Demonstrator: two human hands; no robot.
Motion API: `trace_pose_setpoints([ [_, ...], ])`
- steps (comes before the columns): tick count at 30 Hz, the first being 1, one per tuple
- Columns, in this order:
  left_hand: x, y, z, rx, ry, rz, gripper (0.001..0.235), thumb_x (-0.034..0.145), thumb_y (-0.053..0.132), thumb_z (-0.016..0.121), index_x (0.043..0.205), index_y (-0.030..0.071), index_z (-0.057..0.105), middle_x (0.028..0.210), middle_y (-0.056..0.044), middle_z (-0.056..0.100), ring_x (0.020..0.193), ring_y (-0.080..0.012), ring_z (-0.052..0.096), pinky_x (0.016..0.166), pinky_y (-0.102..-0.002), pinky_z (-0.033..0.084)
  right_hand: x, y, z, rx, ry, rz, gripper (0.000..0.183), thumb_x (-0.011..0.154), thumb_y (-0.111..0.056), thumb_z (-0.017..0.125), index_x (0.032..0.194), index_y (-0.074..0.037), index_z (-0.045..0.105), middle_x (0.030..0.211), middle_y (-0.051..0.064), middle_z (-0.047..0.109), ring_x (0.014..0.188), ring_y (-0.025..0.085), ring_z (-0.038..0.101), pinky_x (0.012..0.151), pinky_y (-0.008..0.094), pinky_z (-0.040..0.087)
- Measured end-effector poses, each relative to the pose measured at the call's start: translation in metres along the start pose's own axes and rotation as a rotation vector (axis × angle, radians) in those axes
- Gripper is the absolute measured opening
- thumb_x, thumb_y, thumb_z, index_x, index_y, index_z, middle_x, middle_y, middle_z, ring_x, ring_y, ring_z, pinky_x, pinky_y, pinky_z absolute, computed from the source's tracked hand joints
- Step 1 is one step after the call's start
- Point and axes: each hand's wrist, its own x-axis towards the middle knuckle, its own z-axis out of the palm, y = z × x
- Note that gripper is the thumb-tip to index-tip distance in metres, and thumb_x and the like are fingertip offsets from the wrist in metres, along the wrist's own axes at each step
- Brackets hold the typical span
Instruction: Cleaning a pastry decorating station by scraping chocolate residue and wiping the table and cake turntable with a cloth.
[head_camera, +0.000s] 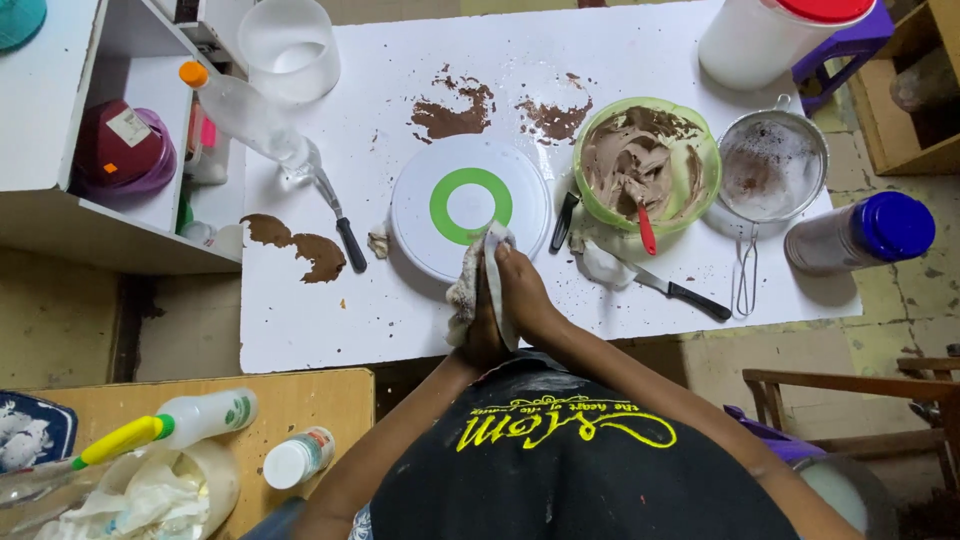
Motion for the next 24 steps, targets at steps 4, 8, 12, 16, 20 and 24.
trace_pose_setpoints([
  [4, 0.018, 0.02, -0.026, 0.435, 0.094, 0.474, 0.067, 0.098, 0.039, 0.049, 0.156, 0.006, 0.046, 0.163, -0.011, 0.043, 0.114, -0.0195, 0.069, 0.086, -0.025, 0.053, 0.014, 0.032, -0.027, -0.013, 0.034, 0.132, 0.053, 0.111, -0.04, 0.041, 0.138, 0.004, 0.053, 0.129, 0.025, 0.062, 0.122, 0.028, 0.06, 0.111, 0.045, 0.042],
  [8, 0.04, 0.015, -0.048, 0.515, 0.203, 0.593, 0.043, 0.107, 0.032, 0.031, 0.141, 0.025, 0.056, 0.157, 0.004, 0.052, 0.152, -0.0351, 0.035, 0.12, -0.07, 0.007, -0.049, -0.064, 0.037, 0.197, 0.06, 0.279, 0.056, 0.105, -0.05, 0.039, 0.13, -0.005, 0.061, 0.122, 0.016, 0.066, 0.113, 0.026, 0.06, 0.11, 0.047, 0.043],
  [12, 0.035, -0.017, -0.04, 0.435, 0.244, 0.484, 0.018, 0.097, 0.025, 0.058, 0.109, 0.011, 0.061, 0.076, -0.001, 0.055, 0.059, -0.0261, 0.057, 0.055, -0.039, 0.044, -0.027, -0.007, 0.031, -0.277, -0.135, 0.179, 0.087, 0.106, -0.065, 0.028, 0.128, 0.012, 0.063, 0.088, 0.03, 0.067, 0.091, 0.041, 0.067, 0.089, 0.052, 0.051],
  [16, 0.04, 0.001, -0.051, 0.272, 0.01, 0.238, 0.02, 0.083, 0.028, 0.071, 0.078, 0.017, 0.055, 0.058, -0.005, 0.055, 0.056, -0.0344, 0.062, 0.054, -0.045, 0.046, -0.022, -0.013, 0.025, -0.517, -0.204, 0.037, 0.089, 0.108, -0.065, 0.016, 0.09, -0.003, 0.077, 0.084, 0.021, 0.074, 0.09, 0.034, 0.069, 0.088, 0.048, 0.051],
  [20, 0.064, 0.035, -0.085, 0.111, -0.27, 0.059, 0.024, 0.09, 0.013, 0.064, 0.069, 0.004, 0.057, 0.056, -0.022, 0.058, 0.062, -0.0491, 0.064, 0.055, -0.05, 0.046, -0.029, -0.036, 0.028, -0.708, -0.182, 0.071, 0.087, 0.108, -0.062, 0.017, 0.072, -0.004, 0.07, 0.075, 0.027, 0.07, 0.086, 0.047, 0.069, 0.079, 0.053, 0.051],
  [24, 0.069, -0.01, -0.085, -0.284, -0.439, -0.207, 0.057, 0.108, 0.035, 0.048, 0.061, 0.007, 0.067, 0.054, -0.014, 0.063, 0.055, -0.0209, 0.059, 0.055, -0.035, 0.045, -0.031, -0.041, 0.025, -0.979, -0.26, -0.274, 0.071, 0.11, -0.041, 0.029, 0.064, 0.0, 0.063, 0.06, 0.03, 0.063, 0.066, 0.051, 0.066, 0.061, 0.053, 0.051],
])
